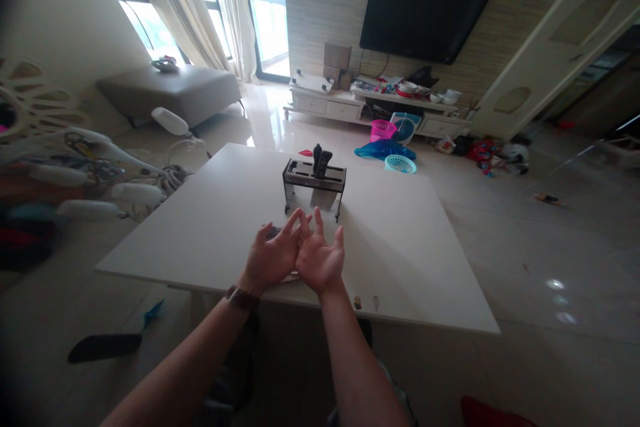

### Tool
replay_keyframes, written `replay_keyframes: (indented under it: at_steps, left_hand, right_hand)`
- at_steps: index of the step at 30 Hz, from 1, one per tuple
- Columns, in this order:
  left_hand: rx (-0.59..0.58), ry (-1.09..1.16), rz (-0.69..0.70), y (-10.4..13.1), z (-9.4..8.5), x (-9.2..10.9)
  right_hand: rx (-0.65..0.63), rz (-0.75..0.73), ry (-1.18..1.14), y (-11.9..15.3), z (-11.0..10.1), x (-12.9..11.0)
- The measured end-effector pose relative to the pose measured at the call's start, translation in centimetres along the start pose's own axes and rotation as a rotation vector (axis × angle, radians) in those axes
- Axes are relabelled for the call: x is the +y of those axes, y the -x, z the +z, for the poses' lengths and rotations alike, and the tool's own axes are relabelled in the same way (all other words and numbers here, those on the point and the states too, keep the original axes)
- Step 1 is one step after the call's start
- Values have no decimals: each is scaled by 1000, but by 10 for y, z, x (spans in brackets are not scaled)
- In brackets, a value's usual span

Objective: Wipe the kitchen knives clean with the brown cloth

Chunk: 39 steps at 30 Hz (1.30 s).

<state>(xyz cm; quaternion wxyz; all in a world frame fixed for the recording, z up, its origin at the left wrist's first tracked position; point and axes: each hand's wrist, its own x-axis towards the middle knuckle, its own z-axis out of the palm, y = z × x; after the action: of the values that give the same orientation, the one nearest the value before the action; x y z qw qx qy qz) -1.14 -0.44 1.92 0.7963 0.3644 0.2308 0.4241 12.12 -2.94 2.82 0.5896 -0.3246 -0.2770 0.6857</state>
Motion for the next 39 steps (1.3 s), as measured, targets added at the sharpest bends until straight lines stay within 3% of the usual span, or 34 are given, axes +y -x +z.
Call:
replay_keyframes:
  at_steps: [6,16,23,27,31,34,37,39]
  left_hand:
    - [19,-134,79,-4,5,-3]
    - [-137,-59,65,-10,4,-13]
    - [-70,-83,66,-13,0,-19]
    - [-22,-198,141,-20,-7,-31]
    - [23,-559,223,-22,-15,-45]
    - [-59,-743,222,-15,-20,-46]
    - [-121,-894,323,-2,-23,-37]
    - [-164,-964,372,7,-27,-29]
  right_hand:
    - [14,-60,17,0,2,-3]
    - [-22,-59,-76,-1,-5,-1]
    - [9,-87,44,1,-6,0]
    - [7,-86,83,-1,-8,3]
    - [120,-131,223,-5,-21,20]
    - [286,-190,437,-4,-44,32]
    - [502,-245,669,-3,-66,26]
    - [557,-290,784,-8,-72,11]
